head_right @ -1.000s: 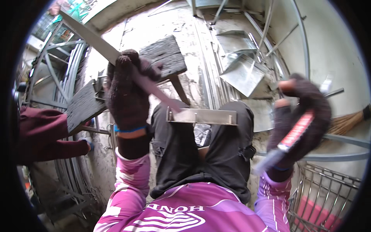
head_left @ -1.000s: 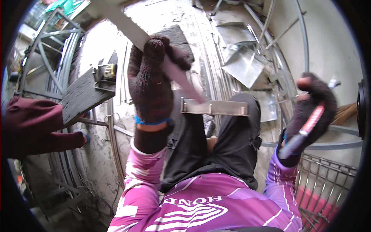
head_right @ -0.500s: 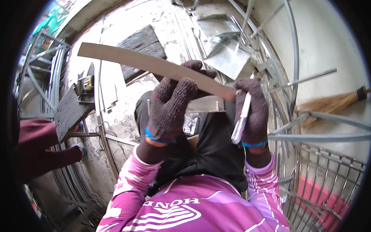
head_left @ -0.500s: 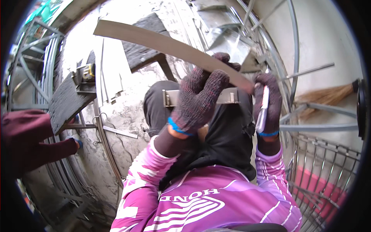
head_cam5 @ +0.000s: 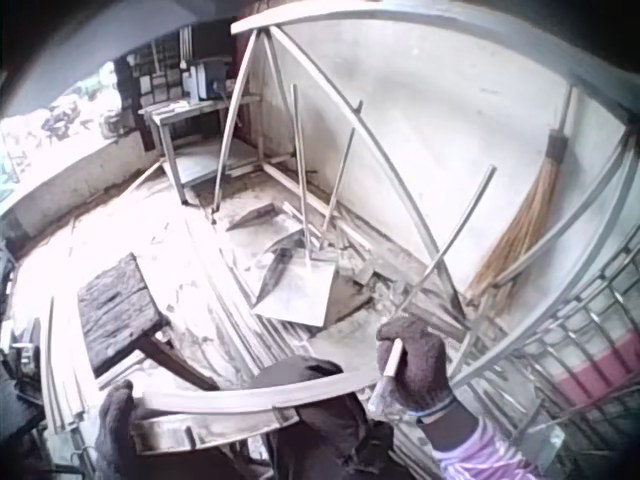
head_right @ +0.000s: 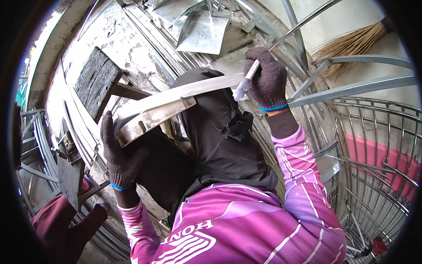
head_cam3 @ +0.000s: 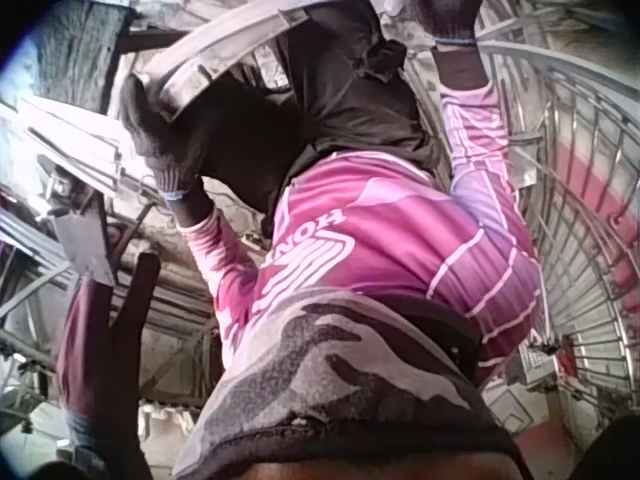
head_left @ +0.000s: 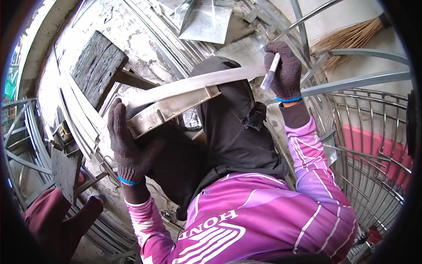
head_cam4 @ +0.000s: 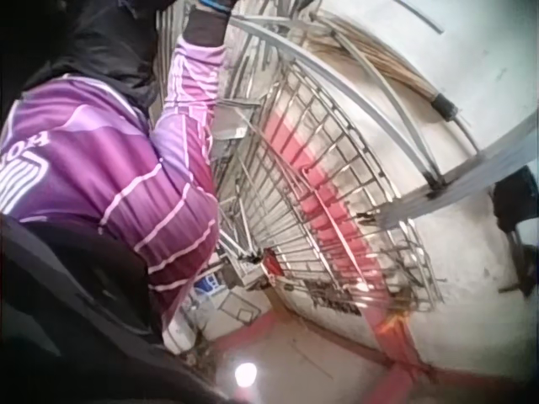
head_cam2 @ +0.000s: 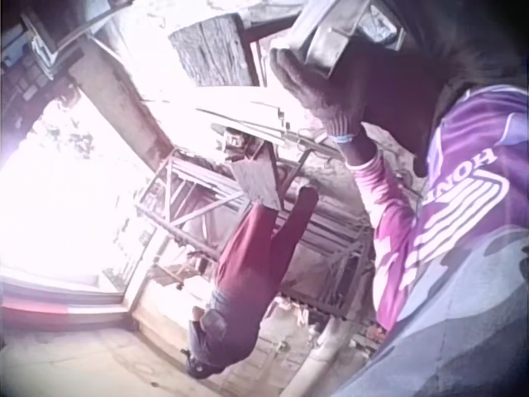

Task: Marking and organizing metal strips in a workshop environment.

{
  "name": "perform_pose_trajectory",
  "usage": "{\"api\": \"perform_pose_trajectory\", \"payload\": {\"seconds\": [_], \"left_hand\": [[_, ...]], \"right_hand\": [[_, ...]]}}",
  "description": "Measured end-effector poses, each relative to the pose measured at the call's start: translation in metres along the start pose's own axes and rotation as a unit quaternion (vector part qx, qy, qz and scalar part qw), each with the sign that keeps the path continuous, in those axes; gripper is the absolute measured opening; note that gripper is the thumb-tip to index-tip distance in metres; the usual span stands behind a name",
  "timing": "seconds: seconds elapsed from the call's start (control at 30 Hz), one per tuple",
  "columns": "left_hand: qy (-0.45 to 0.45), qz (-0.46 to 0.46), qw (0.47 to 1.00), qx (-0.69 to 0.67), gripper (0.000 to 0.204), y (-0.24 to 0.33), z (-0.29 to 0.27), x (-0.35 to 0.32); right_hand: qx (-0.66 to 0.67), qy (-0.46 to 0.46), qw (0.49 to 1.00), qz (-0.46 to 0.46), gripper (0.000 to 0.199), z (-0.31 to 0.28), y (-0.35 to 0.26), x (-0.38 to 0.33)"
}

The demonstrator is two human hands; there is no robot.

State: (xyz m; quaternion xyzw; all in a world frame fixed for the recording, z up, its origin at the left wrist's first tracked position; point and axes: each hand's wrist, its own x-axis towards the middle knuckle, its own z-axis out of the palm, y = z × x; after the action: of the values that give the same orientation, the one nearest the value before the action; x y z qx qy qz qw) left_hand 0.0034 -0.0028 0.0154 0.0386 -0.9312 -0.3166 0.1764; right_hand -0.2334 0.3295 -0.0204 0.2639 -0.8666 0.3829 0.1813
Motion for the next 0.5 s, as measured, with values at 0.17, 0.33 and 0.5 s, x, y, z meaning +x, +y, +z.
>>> {"api": "perform_pose_trajectory", "payload": {"seconds": [0.17,0.33,0.5], "left_hand": [[0.007,0.005,0.998,0.057,0.104,0.0015,0.0064,0.0033],[0.018,0.014,0.997,0.070,0.075,0.0071,0.0040,0.0029],[-0.003,-0.006,0.997,0.083,0.047,0.0089,0.0068,0.0062]], "right_hand": [[0.065,-0.035,0.997,-0.038,0.012,0.0053,-0.0023,0.0035],[0.073,-0.047,0.995,-0.053,0.013,0.0038,-0.0028,0.0033],[0.081,-0.041,0.995,-0.046,0.012,0.0023,-0.0053,-0.0017]]}}
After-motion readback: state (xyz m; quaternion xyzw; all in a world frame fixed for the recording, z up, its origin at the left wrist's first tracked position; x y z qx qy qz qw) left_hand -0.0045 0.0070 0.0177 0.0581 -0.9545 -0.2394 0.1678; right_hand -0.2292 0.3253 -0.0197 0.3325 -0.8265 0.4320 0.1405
